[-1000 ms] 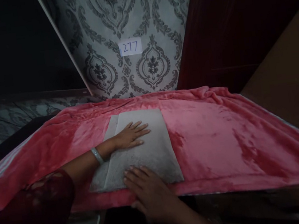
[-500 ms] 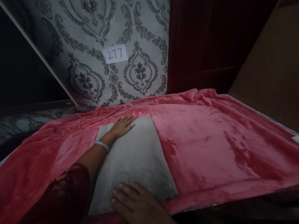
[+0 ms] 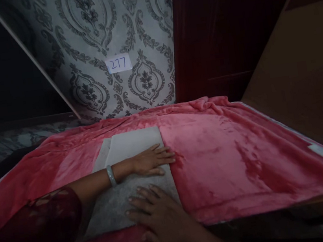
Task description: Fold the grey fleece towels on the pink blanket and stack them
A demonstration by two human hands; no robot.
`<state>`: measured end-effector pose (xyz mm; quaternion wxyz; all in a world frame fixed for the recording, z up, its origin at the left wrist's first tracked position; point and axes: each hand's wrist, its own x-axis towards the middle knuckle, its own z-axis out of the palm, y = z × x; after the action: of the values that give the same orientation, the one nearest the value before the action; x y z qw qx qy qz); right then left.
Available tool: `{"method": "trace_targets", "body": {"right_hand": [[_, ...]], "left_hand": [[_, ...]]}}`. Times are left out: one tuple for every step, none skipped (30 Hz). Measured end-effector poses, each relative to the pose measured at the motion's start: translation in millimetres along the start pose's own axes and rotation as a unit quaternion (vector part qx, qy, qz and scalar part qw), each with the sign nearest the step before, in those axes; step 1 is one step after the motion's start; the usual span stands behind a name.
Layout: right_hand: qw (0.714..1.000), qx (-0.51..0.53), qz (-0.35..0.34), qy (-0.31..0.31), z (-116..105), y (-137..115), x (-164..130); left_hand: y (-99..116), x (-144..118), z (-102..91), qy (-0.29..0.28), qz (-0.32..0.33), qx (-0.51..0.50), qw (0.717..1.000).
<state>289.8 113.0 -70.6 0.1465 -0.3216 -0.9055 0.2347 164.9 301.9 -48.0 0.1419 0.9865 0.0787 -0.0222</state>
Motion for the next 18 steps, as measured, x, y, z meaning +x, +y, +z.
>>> {"method": "trace_targets", "body": {"right_hand": [[1.0, 0.004, -0.002, 0.001, 0.3, -0.2, -0.2], [1.0, 0.007, -0.005, 0.002, -0.1, -0.2, -0.4], [1.0, 0.009, -0.008, 0.002, -1.0, 0.0, -0.7], [1.0, 0.01, -0.011, 0.001, -1.9, 0.6, -0.7], [1.0, 0.011, -0.014, 0.001, -2.5, 1.7, -0.6], [1.0, 0.012, -0.018, 0.001, -2.6, 3.1, -0.3], [1.0, 0.012, -0.02, 0.0, -2.2, 4.7, 0.1], [1.0, 0.012, -0.022, -0.001, -1.3, 6.4, 0.7], [1.0, 0.013, -0.024, -0.002, -0.1, 8.1, 1.4], [1.0, 0.014, -0.024, -0.002, 1.2, 9.5, 2.0], [1.0, 0.014, -0.025, -0.003, 2.3, 10.5, 2.6], [1.0, 0.014, -0.023, -0.004, 2.9, 11.0, 3.1], [1.0, 0.014, -0.02, -0.006, 3.1, 11.0, 3.3], [1.0, 0.014, -0.017, -0.008, 2.7, 10.4, 3.3], [1.0, 0.014, -0.012, -0.01, 2.1, 9.3, 3.1], [1.0, 0.013, -0.007, -0.012, 1.5, 8.0, 2.8], [1.0, 0.01, -0.001, -0.013, 1.2, 6.7, 2.4], [1.0, 0.006, 0.003, -0.013, 1.4, 5.6, 1.9]], "left_hand": [[-13.2, 2.6, -1.2, 0.004, -0.02, 0.012, 1.0], [-28.8, 5.4, -3.9, 0.009, -0.047, 0.023, 0.999], [-45.5, 8.6, -7.6, 0.013, -0.078, 0.031, 0.996], [-62.1, 12.2, -11.6, 0.018, -0.107, 0.036, 0.993], [-77.8, 16.2, -15.5, 0.023, -0.133, 0.038, 0.99], [-91.7, 20.3, -18.7, 0.027, -0.153, 0.037, 0.987], [-103.5, 24.2, -21.1, 0.032, -0.169, 0.034, 0.985], [-113.1, 27.7, -22.6, 0.036, -0.177, 0.029, 0.983], [-120.7, 30.6, -23.1, 0.043, -0.181, 0.025, 0.982], [-126.4, 32.9, -23.1, 0.054, -0.182, 0.022, 0.982], [-130.3, 34.5, -22.6, 0.067, -0.183, 0.022, 0.981], [-132.6, 35.7, -22.2, 0.084, -0.184, 0.029, 0.979], [-133.3, 36.6, -22.1, 0.104, -0.188, 0.041, 0.976], [-132.4, 37.3, -22.5, 0.125, -0.194, 0.057, 0.971], [-129.8, 37.7, -23.4, 0.144, -0.202, 0.074, 0.966], [-125.5, 37.7, -24.9, 0.158, -0.21, 0.089, 0.961], [-119.6, 36.8, -26.6, 0.167, -0.217, 0.1, 0.957], [-112.1, 34.5, -28.3, 0.17, -0.223, 0.107, 0.954]]}}
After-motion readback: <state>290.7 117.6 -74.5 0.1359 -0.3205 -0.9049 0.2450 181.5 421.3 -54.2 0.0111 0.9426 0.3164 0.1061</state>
